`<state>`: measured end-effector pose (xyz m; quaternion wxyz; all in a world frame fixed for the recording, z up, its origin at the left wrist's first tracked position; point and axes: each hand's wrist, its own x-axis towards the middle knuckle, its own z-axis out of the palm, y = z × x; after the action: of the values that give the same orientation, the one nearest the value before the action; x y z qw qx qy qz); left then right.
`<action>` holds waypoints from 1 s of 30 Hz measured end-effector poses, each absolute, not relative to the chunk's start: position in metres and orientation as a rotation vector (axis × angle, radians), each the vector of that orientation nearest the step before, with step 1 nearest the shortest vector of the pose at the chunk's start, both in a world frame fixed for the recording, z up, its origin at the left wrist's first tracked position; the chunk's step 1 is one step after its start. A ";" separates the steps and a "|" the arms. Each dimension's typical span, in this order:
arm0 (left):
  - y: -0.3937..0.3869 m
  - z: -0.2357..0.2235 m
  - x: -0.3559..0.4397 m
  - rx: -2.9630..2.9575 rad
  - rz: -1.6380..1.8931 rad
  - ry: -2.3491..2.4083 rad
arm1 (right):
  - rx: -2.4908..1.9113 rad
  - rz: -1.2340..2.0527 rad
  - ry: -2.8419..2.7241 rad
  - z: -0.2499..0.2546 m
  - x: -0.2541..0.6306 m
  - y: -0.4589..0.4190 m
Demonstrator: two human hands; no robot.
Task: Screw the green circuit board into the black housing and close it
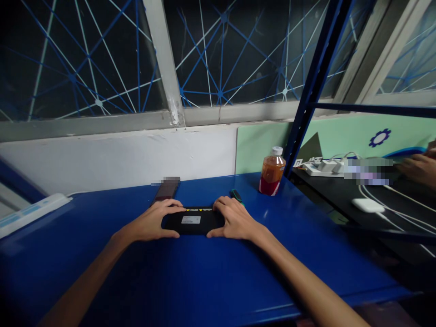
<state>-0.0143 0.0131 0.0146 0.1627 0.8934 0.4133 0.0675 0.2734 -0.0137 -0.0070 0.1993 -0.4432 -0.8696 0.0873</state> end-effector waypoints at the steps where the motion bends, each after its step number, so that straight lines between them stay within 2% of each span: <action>1: 0.013 0.014 -0.014 2.557 0.190 1.182 | -1.236 0.242 -2.437 -0.006 0.273 -0.014; 30: 0.012 0.003 0.000 2.621 0.304 1.196 | -1.208 0.231 -2.452 -0.002 0.273 -0.015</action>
<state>-0.0002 0.0118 0.0026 0.1221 0.8979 0.4099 0.1040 0.2730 -0.0151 -0.0021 0.1981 -0.4316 -0.8761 0.0826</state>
